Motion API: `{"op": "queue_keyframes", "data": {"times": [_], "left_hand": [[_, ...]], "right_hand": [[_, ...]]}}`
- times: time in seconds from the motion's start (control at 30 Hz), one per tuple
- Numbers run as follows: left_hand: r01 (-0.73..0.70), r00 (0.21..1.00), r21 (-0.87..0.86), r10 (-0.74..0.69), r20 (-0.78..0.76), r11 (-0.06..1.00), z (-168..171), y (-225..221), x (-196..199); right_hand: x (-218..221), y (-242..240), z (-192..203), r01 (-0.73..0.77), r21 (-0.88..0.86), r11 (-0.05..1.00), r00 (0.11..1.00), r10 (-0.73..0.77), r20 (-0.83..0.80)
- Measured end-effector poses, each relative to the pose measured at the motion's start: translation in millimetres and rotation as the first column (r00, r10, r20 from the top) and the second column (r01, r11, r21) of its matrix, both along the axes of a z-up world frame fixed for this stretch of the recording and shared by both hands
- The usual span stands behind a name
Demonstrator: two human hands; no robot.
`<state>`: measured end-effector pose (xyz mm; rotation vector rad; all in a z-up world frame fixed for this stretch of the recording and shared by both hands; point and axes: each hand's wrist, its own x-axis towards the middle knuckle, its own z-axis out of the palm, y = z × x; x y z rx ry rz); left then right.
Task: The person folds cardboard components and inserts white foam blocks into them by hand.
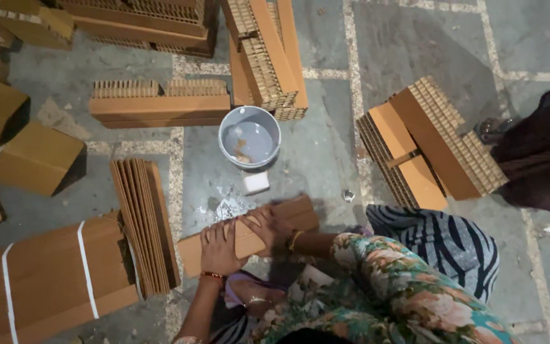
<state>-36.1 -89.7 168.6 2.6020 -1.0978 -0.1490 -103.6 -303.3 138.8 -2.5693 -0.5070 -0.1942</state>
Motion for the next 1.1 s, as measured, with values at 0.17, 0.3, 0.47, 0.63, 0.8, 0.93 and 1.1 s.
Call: {"op": "queue_keyframes", "data": {"times": [0.17, 0.3, 0.47, 0.63, 0.8, 0.93, 1.1], "left_hand": [[0.003, 1.0, -0.09, -0.003, 0.004, 0.996, 1, 0, 1], [0.013, 0.998, -0.146, -0.003, 0.07, 0.989, -4, 1, -1], [0.016, 0.998, -0.038, -0.013, 0.061, 0.999, -17, 4, -4], [0.006, 1.0, 0.057, -0.007, 0.022, 0.998, -6, 5, -6], [-0.049, 0.999, 0.134, 0.05, -0.009, 0.99, 0, 41, 3], [-0.105, 0.994, 0.048, 0.103, 0.042, 0.993, -17, 72, 5], [-0.07, 0.991, -0.063, 0.077, 0.107, 0.996, -33, 79, 8]], "right_hand": [[2, -2, 11, -0.032, 0.077, 0.997, 0.996, 0.038, -0.077], [5, 0, -3, -0.029, 0.021, 0.999, 0.998, 0.03, -0.063], [5, -3, -1, -0.041, -0.096, 0.995, 0.994, 0.031, -0.1], [6, 0, 19, -0.049, -0.223, 0.973, 0.994, 0.025, -0.108], [-2, -45, 20, -0.106, -0.231, 0.967, 0.991, 0.084, -0.102], [-19, -86, 15, -0.019, -0.295, 0.955, 0.999, 0.007, -0.04], [-24, -93, 9, 0.049, -0.323, 0.945, 0.998, -0.032, 0.057]]}}
